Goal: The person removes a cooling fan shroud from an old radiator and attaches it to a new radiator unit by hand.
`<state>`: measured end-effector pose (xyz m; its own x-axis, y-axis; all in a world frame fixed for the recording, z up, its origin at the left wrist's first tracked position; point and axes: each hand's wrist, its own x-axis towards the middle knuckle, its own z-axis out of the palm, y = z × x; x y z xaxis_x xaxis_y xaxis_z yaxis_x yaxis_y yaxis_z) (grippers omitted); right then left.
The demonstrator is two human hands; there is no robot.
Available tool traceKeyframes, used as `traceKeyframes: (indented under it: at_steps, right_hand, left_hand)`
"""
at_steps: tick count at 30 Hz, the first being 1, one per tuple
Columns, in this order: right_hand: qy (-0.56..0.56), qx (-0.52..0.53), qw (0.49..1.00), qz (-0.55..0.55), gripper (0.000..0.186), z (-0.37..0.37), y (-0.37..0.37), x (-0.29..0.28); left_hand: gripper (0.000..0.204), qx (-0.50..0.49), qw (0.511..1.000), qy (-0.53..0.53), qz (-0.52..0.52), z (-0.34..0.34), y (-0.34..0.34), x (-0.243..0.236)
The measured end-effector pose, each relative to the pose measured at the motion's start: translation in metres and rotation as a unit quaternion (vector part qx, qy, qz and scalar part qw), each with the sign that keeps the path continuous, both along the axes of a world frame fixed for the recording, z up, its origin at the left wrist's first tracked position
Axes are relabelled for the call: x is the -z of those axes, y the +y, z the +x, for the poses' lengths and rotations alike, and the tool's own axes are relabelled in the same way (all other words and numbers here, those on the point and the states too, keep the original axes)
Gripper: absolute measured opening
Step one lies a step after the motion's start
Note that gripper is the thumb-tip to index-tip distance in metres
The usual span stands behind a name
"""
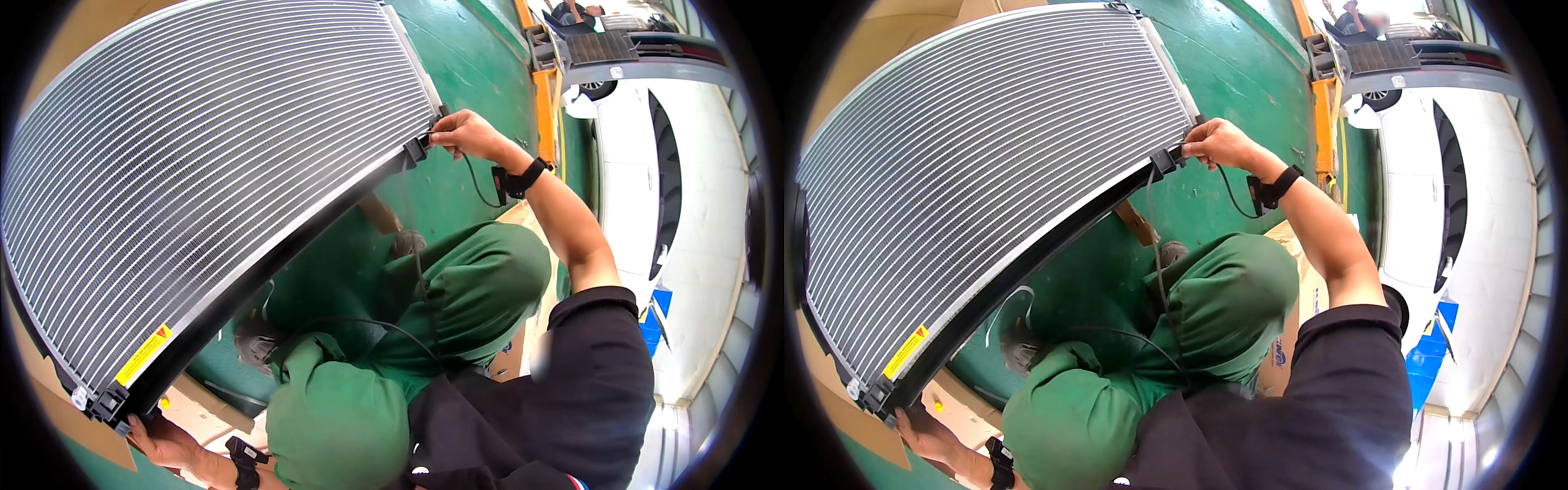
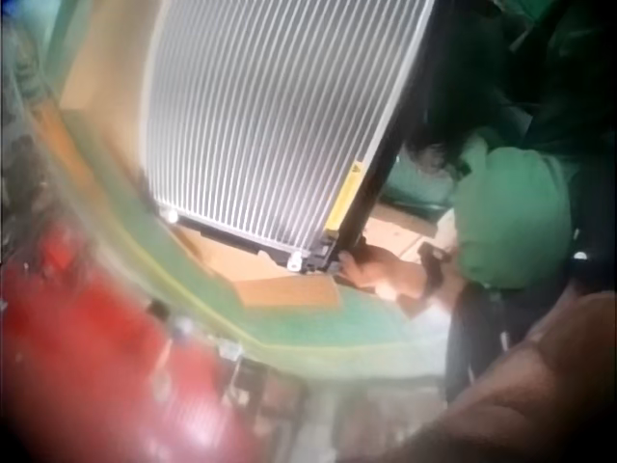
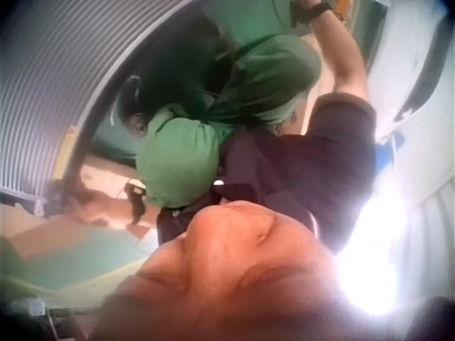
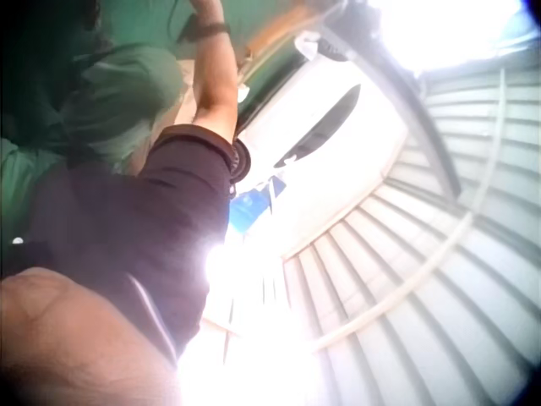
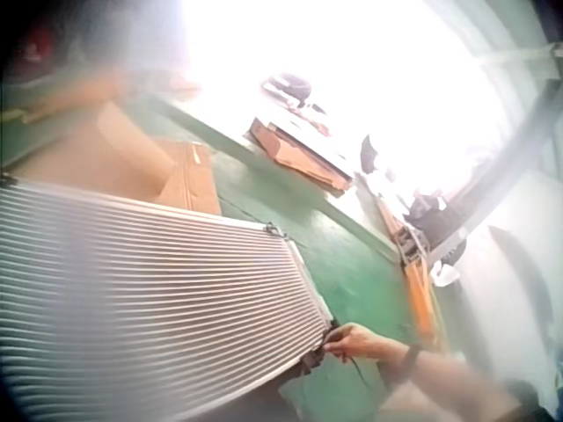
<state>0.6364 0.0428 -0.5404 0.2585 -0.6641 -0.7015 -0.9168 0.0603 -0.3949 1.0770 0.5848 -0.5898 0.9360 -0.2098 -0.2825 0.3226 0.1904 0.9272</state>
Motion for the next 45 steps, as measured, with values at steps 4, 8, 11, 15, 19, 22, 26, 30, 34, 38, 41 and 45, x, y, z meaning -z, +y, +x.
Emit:
traceKeyframes:
  at_steps: [4, 8, 11, 15, 19, 22, 26, 30, 34, 38, 41, 45]
  right_hand:
    - [-0.193, 0.058, 0.980, -0.003, 0.022, 0.000, 0.010, -0.011]
    - [-0.141, 0.070, 0.986, -0.055, 0.023, 0.036, 0.013, 0.007]
    - [-0.287, 0.026, 0.956, 0.063, 0.027, 0.066, 0.017, -0.013]
    - [-0.292, -0.403, 0.856, 0.143, 0.031, 0.124, 0.065, -0.068]
    - [-0.126, -0.679, 0.720, -0.065, 0.027, 0.179, 0.131, -0.109]
    - [-0.226, -0.678, 0.688, -0.131, 0.028, 0.244, 0.164, -0.106]
    - [-0.372, -0.606, 0.695, -0.105, 0.044, 0.323, 0.204, -0.112]
    - [-0.454, -0.619, 0.618, -0.169, 0.065, 0.399, 0.237, -0.095]
    - [-0.432, -0.666, 0.559, -0.237, 0.071, 0.438, 0.249, -0.064]
    - [-0.401, -0.677, 0.537, -0.305, 0.055, 0.440, 0.265, -0.047]
    - [-0.450, -0.644, 0.560, -0.263, 0.045, 0.442, 0.272, -0.041]
    - [-0.469, -0.630, 0.583, -0.208, 0.048, 0.442, 0.275, -0.036]
  left_hand:
    - [0.034, 0.009, 0.999, -0.011, 0.030, -0.007, -0.007, -0.002]
    - [0.037, -0.007, 0.999, 0.045, -0.009, -0.015, -0.025, -0.007]
    - [0.040, -0.006, 0.997, 0.076, -0.031, -0.025, -0.044, -0.019]
    - [0.036, 0.027, 0.999, 0.017, -0.039, -0.009, -0.012, 0.007]
    - [0.034, -0.014, 0.999, -0.041, -0.028, -0.020, -0.045, 0.000]
    - [0.045, -0.094, 0.990, -0.024, -0.106, -0.025, -0.056, -0.023]
    - [0.060, -0.063, 0.986, 0.036, -0.151, -0.010, -0.061, -0.024]
    - [0.063, -0.092, 0.982, 0.056, -0.154, -0.014, -0.068, -0.035]
    - [0.061, -0.006, 0.981, 0.015, -0.192, -0.016, -0.067, -0.029]
    - [0.085, 0.073, 0.997, -0.014, -0.007, -0.024, -0.071, -0.037]
    - [0.083, 0.035, 0.999, -0.006, -0.021, -0.024, -0.075, -0.036]
    - [0.082, 0.002, 0.998, 0.028, -0.051, -0.020, -0.072, -0.032]
